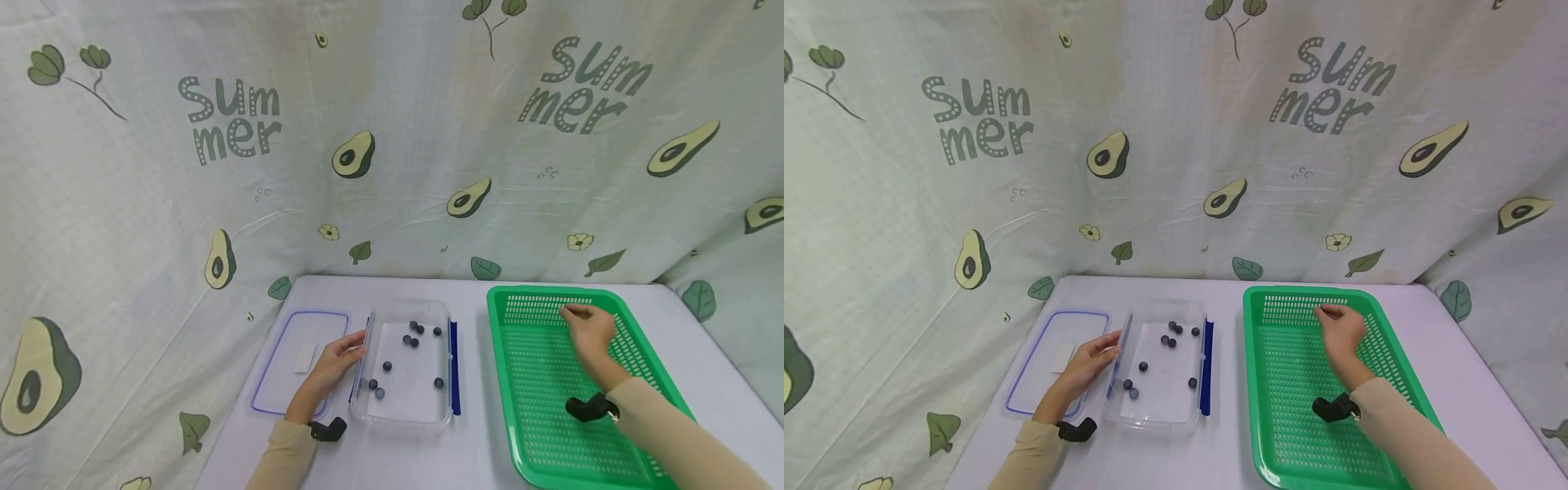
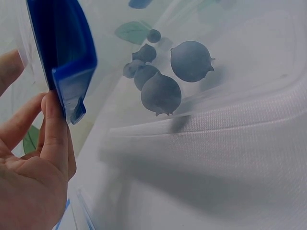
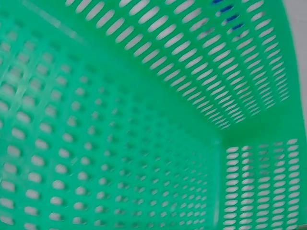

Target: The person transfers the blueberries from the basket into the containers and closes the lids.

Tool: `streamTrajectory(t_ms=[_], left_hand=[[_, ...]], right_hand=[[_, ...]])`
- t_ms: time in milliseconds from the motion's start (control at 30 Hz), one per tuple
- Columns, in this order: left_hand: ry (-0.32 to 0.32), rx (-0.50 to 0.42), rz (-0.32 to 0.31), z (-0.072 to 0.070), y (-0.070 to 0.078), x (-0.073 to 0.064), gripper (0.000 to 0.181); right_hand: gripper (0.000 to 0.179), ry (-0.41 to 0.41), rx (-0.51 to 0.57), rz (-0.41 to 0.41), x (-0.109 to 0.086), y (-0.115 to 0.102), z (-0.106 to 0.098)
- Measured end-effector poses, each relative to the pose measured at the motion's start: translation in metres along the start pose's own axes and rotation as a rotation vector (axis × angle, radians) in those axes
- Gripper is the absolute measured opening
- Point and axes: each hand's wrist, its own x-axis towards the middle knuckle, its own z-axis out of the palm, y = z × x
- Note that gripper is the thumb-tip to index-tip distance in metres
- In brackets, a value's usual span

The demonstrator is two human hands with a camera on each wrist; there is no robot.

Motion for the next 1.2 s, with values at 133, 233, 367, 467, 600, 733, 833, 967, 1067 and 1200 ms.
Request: streamTrajectory(t_ms=[133,233,367,467,600,733,833,967,1067,1200], left_hand=[[-0.008,0.003,-0.004,0.000,0.000,0.001,0.053],[-0.021,-0.002,-0.011,-0.001,0.000,0.000,0.054],[-0.028,-0.006,-0.017,-0.001,0.001,-0.002,0.054],[-0.031,-0.009,-0.019,-0.001,0.002,-0.001,0.053],[-0.028,-0.018,-0.018,-0.001,0.001,0.000,0.051],[-0.023,-0.020,-0.027,0.000,0.000,-0.001,0.050],[-0.020,-0.013,-0.029,0.001,0.001,-0.003,0.050],[-0.012,-0.018,-0.017,0.002,0.003,-0.004,0.051],[-0.005,-0.024,-0.007,0.003,0.003,-0.004,0.051],[-0.015,-0.023,-0.011,0.002,0.003,-0.003,0.051]], right_hand=[[0.029,-0.028,0.035,0.017,-0.002,-0.016,-0.003],[0.030,-0.049,0.081,0.030,-0.005,-0.028,-0.003],[0.033,-0.091,0.133,0.045,-0.007,-0.039,-0.003],[0.037,-0.137,0.163,0.065,-0.009,-0.045,-0.004],[0.040,-0.182,0.174,0.075,-0.011,-0.053,-0.005],[0.042,-0.211,0.160,0.067,-0.015,-0.061,-0.004],[0.043,-0.230,0.163,0.058,-0.019,-0.068,-0.002],[0.042,-0.273,0.193,0.042,-0.023,-0.077,0.002],[0.042,-0.312,0.214,0.035,-0.027,-0.084,0.007],[0.043,-0.355,0.236,0.038,-0.033,-0.093,0.014]])
